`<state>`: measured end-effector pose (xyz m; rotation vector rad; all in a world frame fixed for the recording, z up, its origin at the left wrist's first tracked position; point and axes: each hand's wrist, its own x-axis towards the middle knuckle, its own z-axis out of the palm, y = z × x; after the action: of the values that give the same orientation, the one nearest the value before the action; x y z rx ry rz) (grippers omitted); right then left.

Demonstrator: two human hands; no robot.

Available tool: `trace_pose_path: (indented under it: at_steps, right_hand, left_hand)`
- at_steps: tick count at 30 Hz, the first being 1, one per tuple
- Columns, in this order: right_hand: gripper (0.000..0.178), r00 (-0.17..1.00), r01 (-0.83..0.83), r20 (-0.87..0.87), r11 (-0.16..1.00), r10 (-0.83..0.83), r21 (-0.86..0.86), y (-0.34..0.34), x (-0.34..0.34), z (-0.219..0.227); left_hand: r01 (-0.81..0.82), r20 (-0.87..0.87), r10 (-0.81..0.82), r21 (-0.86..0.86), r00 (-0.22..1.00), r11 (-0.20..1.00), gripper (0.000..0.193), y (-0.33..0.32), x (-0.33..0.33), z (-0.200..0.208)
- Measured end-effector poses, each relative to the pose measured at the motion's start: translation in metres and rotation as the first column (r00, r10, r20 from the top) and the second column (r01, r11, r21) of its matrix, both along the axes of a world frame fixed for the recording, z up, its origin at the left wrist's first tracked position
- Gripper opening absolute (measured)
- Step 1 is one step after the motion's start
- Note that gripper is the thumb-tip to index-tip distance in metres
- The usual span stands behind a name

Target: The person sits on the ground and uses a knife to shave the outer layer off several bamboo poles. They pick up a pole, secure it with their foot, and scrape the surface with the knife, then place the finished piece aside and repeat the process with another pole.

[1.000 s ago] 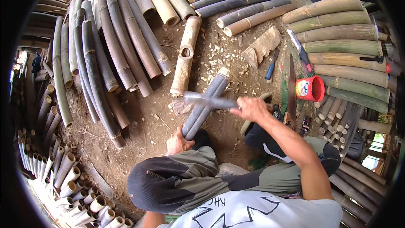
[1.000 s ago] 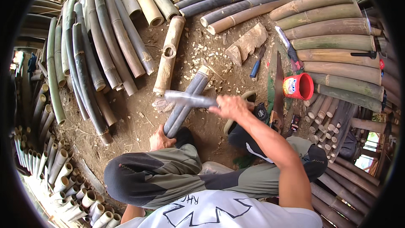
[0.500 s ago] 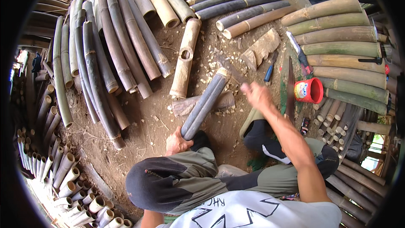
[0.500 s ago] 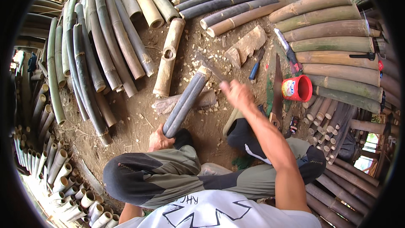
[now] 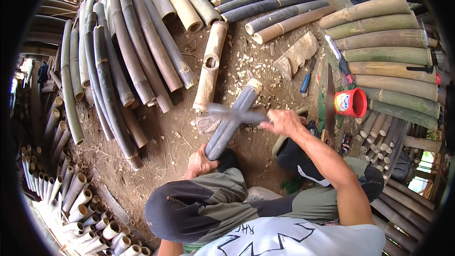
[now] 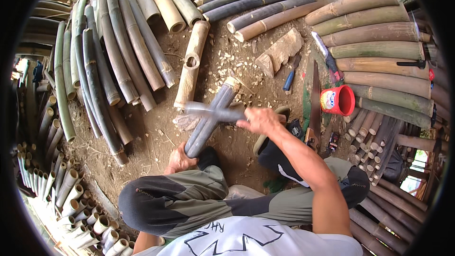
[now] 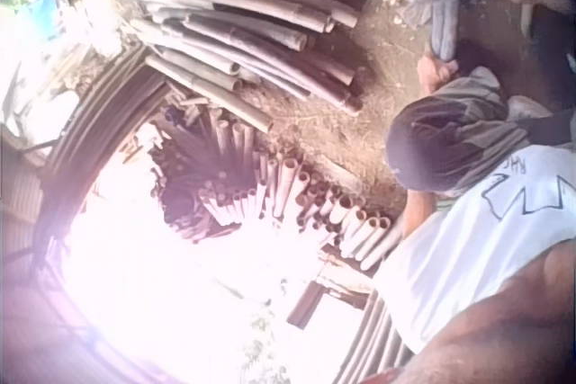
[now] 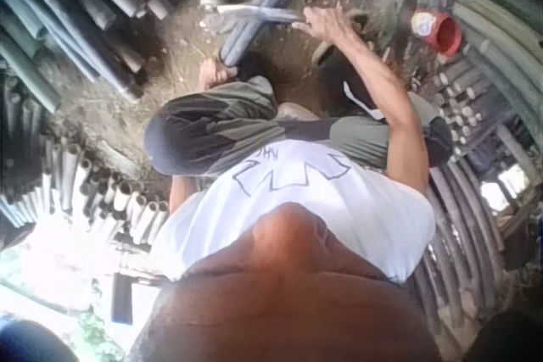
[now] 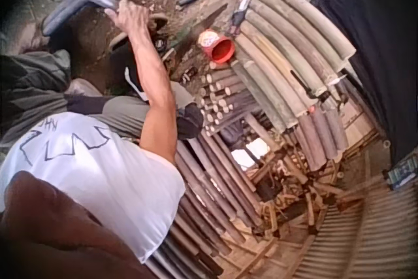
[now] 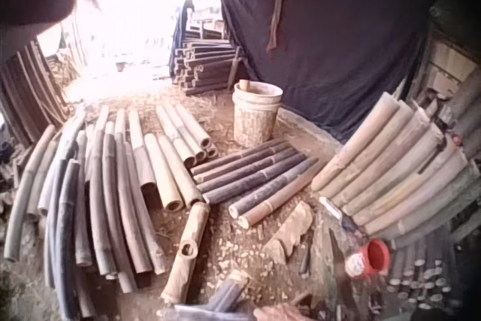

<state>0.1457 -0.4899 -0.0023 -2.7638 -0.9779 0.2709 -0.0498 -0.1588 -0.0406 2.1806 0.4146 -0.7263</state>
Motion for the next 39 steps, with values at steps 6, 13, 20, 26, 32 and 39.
trace_pose_path:
  at_steps: [6,13,20,26,32,39]
  right_hand:
    - [0.069,0.776,0.631,-0.061,0.773,-0.628,0.062,-0.025,0.069,0.014]
    - [0.068,0.920,0.383,-0.098,0.924,-0.379,0.016,0.025,-0.017,0.004]
    - [0.077,0.995,0.097,0.015,0.993,-0.096,-0.061,0.037,-0.028,-0.011]
    - [0.073,0.852,0.418,-0.310,0.905,-0.422,-0.081,0.029,0.006,0.012]
    - [0.069,0.855,0.507,-0.159,0.860,-0.494,0.053,0.019,0.007,-0.014]
    - [0.075,0.978,-0.111,0.194,0.980,0.078,0.167,0.033,-0.017,-0.011]
  left_hand:
    - [0.075,-0.073,-0.115,-0.415,0.991,0.907,0.090,0.033,-0.003,-0.041]
    - [-0.104,0.280,0.011,0.321,0.960,0.941,0.092,-0.031,-0.030,0.004]
    - [-0.130,0.198,0.068,0.325,0.978,0.937,0.068,-0.021,-0.029,0.001]
    - [-0.066,0.102,0.042,0.241,0.994,0.968,0.075,-0.003,-0.022,0.004]
    - [-0.022,-0.022,0.025,0.131,0.999,0.991,0.071,-0.003,-0.004,0.025]
    - [-0.011,-0.003,0.011,0.065,1.000,0.998,0.066,0.010,-0.004,0.005]
